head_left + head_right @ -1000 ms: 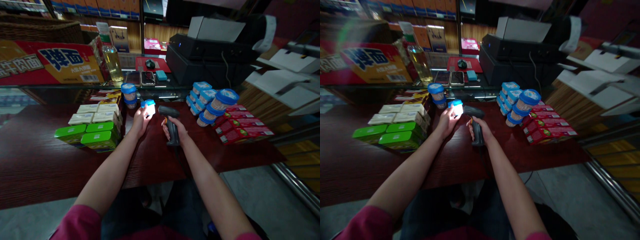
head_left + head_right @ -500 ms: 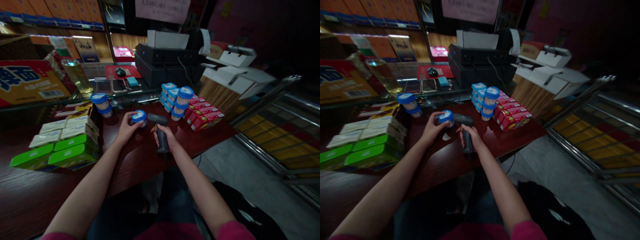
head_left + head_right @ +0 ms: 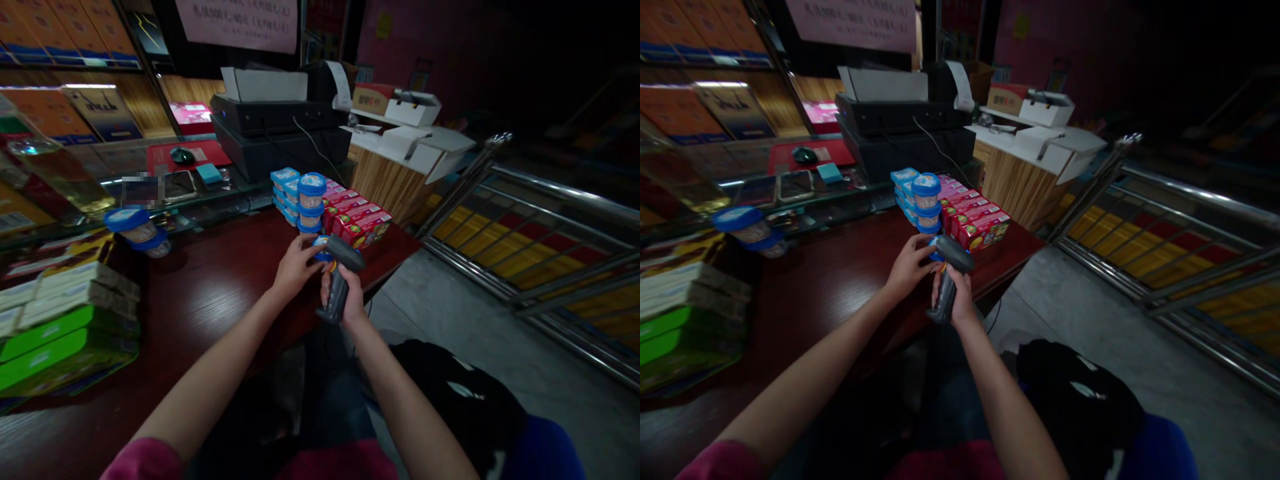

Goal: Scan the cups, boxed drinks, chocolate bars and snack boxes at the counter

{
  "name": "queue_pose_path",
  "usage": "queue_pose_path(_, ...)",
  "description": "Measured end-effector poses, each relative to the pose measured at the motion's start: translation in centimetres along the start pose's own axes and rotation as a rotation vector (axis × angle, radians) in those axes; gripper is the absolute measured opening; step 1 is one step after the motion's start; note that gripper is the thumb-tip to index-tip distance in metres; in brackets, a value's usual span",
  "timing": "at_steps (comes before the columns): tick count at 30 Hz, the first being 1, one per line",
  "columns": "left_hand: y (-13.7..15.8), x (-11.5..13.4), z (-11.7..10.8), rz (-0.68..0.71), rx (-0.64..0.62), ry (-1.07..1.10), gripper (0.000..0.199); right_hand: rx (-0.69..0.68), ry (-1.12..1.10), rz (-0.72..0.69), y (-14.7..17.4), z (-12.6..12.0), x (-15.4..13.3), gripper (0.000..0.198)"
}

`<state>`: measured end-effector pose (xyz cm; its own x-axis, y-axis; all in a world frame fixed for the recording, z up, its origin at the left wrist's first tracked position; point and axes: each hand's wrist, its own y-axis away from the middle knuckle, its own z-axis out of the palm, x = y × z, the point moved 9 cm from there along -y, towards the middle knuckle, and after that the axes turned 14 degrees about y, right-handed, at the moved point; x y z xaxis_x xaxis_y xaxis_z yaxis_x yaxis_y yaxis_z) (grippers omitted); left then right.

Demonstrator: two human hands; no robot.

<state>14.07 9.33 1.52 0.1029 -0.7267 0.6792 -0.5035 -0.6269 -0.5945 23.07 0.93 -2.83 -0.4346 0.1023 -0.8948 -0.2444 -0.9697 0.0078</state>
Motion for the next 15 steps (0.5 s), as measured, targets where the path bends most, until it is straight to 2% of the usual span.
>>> queue_pose_path(3,-0.6,0.9,0.5,0.038,-0.041,-0.235,0.035,0.03,-0.03,-0.02,0.2,-0.1,-0.1,0.033)
queue_pose_path(5,-0.9,1.4,0.7,0.06,-0.06,-0.307,0.034,0.036,-0.045,-0.021,0.3,-0.1,-0.1,0.032)
queue_pose_path(9,-1.7,1.3,0.7,0.063,-0.027,-0.317,0.036,0.01,-0.069,-0.002,0.2,0.0,0.0,0.034)
queue_pose_path(15,-1.9,0.4,0.9,-0.017,-0.032,-0.269,0.046,-0.031,-0.01,0.034,0.0,0.2,0.2,0.032)
